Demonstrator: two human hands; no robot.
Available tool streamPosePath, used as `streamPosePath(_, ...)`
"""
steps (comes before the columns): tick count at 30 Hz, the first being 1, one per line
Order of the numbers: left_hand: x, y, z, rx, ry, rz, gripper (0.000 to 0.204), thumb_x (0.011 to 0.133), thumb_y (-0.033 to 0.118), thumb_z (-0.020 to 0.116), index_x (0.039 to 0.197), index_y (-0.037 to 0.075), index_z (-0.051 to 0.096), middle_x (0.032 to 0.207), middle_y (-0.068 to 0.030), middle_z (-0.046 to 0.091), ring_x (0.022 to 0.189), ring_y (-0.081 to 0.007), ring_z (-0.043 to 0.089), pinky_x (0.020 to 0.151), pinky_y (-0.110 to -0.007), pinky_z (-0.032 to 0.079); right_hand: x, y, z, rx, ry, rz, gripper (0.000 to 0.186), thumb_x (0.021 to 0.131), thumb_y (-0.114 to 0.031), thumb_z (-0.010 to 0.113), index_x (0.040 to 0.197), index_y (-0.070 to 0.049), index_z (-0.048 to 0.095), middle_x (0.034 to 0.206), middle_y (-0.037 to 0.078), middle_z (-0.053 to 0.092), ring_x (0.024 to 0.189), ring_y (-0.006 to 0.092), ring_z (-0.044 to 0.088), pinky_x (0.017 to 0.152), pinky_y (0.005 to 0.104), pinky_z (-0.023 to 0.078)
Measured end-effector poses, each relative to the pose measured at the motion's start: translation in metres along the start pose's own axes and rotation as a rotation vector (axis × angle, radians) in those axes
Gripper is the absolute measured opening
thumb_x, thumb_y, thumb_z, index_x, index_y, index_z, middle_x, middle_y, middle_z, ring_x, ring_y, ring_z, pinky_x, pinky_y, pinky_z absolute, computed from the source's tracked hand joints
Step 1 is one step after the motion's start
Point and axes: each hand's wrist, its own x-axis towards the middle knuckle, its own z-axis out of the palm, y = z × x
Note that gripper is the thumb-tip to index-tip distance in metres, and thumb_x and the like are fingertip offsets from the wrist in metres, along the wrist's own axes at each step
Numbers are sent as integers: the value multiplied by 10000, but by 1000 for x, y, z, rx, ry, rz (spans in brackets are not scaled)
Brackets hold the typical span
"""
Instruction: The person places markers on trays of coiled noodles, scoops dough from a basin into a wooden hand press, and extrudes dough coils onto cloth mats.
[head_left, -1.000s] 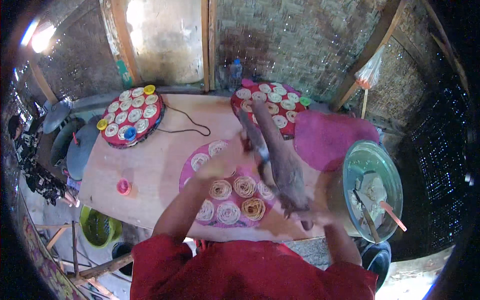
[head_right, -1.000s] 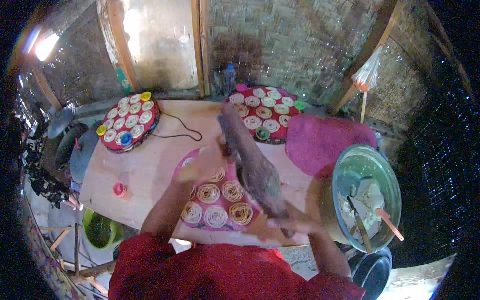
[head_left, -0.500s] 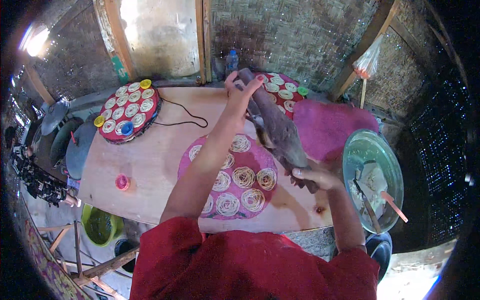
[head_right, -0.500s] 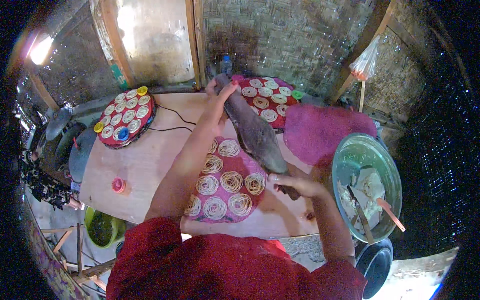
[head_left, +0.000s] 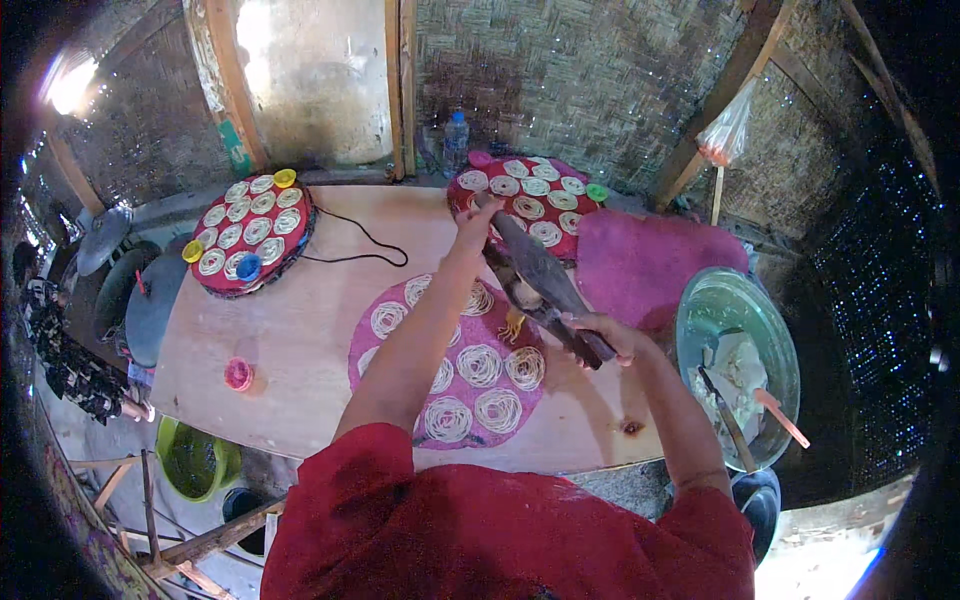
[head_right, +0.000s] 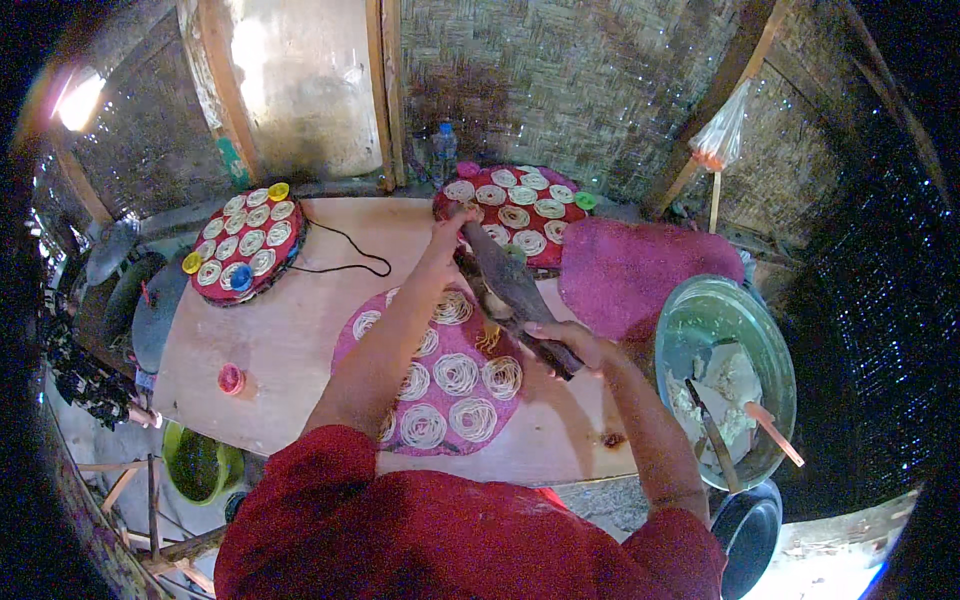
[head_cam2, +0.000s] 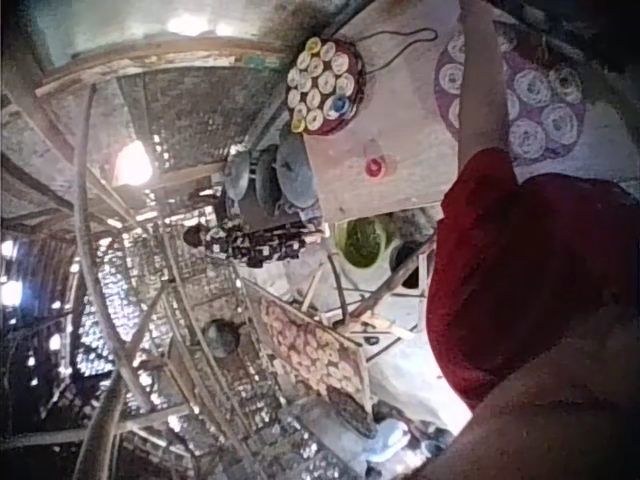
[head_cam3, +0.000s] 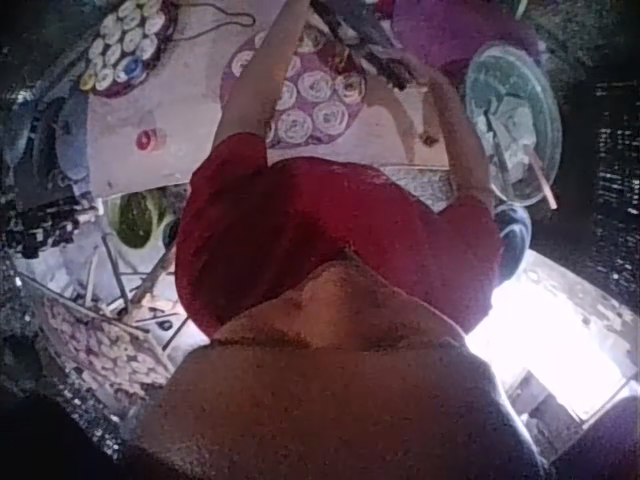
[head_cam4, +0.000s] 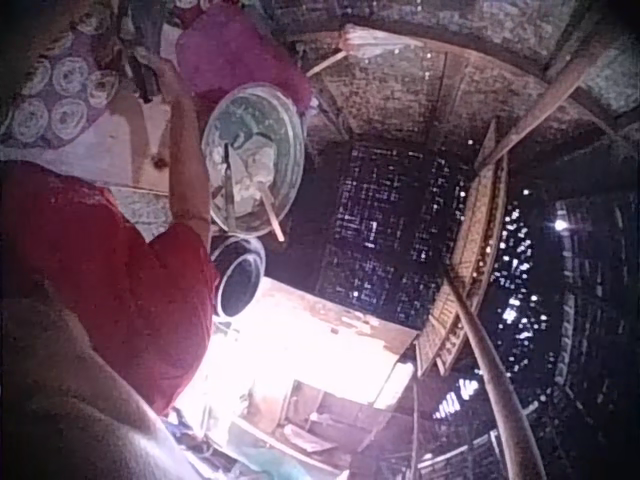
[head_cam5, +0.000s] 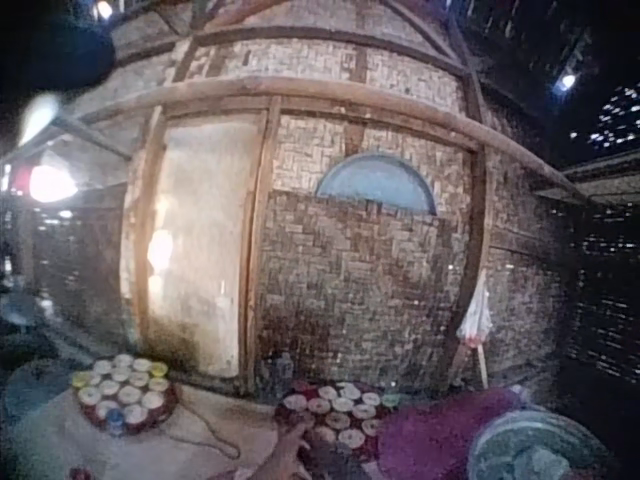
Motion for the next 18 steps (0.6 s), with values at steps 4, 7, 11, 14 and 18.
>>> streamPosePath(4, 10, 19, -3, 1, -195, 233, 254, 750, 300, 699, 871, 100, 600, 771, -38, 583, 677, -201, 559, 649, -407, 478, 5, -11, 3, 26, -30, -56, 589, 777, -574, 597, 997, -27, 578, 757, 73, 600, 588, 157, 595, 494, 279, 497)
streamPosePath(7, -5, 27, -4, -80, -200, 170, 425, 706, 297, 742, 969, 103, 471, 882, -65, 524, 770, -205, 537, 655, -393, 484, -9, -19, 7, 22, -58, -59, 583, 783, -551, 598, 1024, -22, 565, 787, 92, 616, 609, 159, 604, 505, 283, 499)
streamPosePath(11, -35, 27, 6, -52, -217, 133, 660, 649, 304, 795, 1069, 98, 329, 972, -96, 461, 872, -212, 506, 688, -400, 489, -32, -17, 2, 14, -6, -35, 554, 785, -509, 607, 1043, -21, 564, 799, 79, 619, 596, 153, 593, 488, 269, 484)
streamPosePath(14, -31, 28, 14, -38, -207, 190, 648, 643, 307, 792, 1060, 97, 343, 986, -92, 457, 895, -202, 486, 723, -418, 461, -34, -19, -2, -33, 30, -86, 562, 765, -521, 621, 1018, -21, 581, 787, 79, 625, 569, 148, 586, 472, 261, 469)
streamPosePath(18, -12, 35, 12, -103, -281, 176, 629, 641, 312, 791, 1040, 92, 357, 975, -85, 460, 920, -190, 465, 749, -431, 434, -26, -24, 7, -82, 89, -151, 580, 753, -574, 612, 954, -31, 586, 728, 76, 612, 536, 142, 576, 446, 263, 465)
